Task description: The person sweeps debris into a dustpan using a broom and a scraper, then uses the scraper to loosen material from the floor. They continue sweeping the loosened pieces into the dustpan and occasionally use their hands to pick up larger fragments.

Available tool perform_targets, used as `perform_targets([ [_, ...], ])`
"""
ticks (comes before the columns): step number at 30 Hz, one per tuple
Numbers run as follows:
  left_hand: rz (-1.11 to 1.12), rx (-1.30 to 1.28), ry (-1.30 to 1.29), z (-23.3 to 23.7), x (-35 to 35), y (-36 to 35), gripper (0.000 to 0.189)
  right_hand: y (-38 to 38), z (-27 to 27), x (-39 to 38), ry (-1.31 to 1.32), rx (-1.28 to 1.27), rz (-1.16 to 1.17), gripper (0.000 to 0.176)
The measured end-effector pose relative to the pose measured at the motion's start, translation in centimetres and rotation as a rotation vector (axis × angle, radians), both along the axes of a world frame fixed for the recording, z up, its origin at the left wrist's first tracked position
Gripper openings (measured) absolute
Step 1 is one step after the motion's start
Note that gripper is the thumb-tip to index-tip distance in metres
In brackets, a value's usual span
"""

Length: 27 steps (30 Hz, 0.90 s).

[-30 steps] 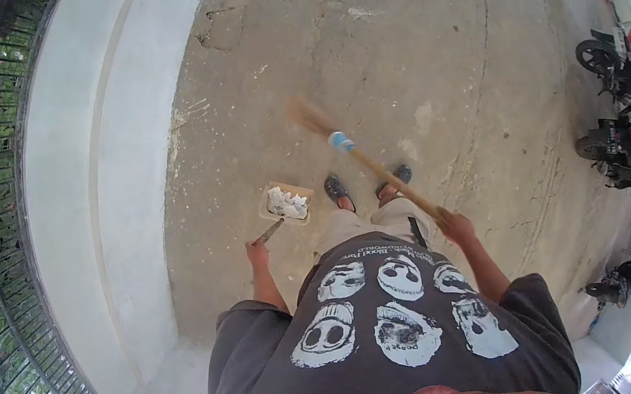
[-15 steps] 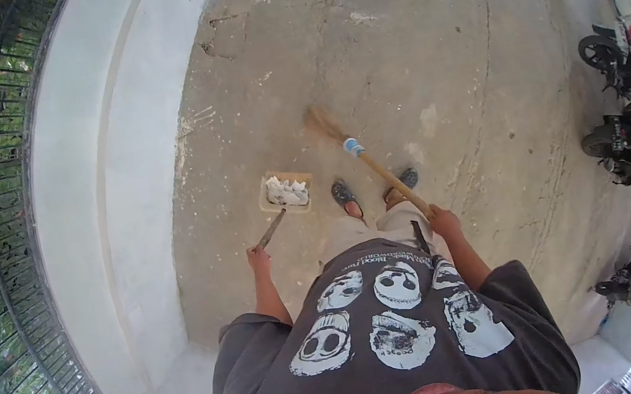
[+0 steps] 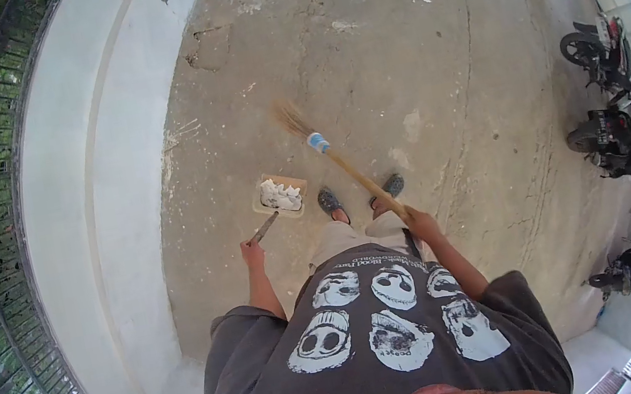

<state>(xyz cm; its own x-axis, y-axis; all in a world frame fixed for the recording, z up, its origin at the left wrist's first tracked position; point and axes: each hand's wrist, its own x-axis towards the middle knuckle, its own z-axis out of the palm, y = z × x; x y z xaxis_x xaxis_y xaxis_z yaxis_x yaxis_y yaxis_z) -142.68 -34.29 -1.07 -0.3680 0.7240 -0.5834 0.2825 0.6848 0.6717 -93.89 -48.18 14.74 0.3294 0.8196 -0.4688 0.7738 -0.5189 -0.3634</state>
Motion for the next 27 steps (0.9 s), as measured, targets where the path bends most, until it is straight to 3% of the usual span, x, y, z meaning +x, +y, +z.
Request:
perform_targets([
  [3,-0.029,-0.007,0.006,2.5,0.3,-0.2,0.028,5.1,-1.6,-2.5,0.047,-0.018,0.001,0.04],
  [5,-0.045,-0.002,0.022,3.3,-0.3,-0.2,0.029,7.1,0.8,-3.8,0.234,-0.175,-0.309,0.042],
  [6,-0.055,-0.014,-0.001,2.8,-0.8,-0.3,0.029,6.1,-0.2,-3.0,0.24,-0.167,-0.318,0.042],
  [8,-0.072,-0.022,-0.032,1.8,-1.6,-0.3,0.029,2.2,-1.5,0.3,-0.059,-0.081,-0.064,0.042],
  [12,-0.068,-0.092,-0.089,2.0,-1.2,-1.7,0.028,-6.3,-2.0,5.3,-0.249,-0.177,-0.15,0.039],
  [15,-0.076,-0.077,-0.05,-0.3,-0.5,-2.4,0.026,-10.2,1.6,6.2,-0.23,-0.225,-0.258,0.039],
  [17,-0.068,-0.066,-0.034,-1.1,0.0,-2.7,0.024,-13.0,2.8,6.7,-0.25,-0.121,-0.252,0.04],
  [19,0.068,-0.044,-0.154,-0.9,1.2,-2.4,0.027,-14.1,5.1,6.6,-0.241,-0.14,-0.248,0.041],
  [24,0.003,-0.137,-0.063,-0.2,2.5,0.0,0.032,-13.1,9.4,5.8,-0.249,-0.203,-0.146,0.043],
  [27,-0.029,-0.148,-0.005,1.4,2.6,0.8,0.031,-10.8,11.1,5.3,-0.283,-0.382,-0.112,0.042],
])
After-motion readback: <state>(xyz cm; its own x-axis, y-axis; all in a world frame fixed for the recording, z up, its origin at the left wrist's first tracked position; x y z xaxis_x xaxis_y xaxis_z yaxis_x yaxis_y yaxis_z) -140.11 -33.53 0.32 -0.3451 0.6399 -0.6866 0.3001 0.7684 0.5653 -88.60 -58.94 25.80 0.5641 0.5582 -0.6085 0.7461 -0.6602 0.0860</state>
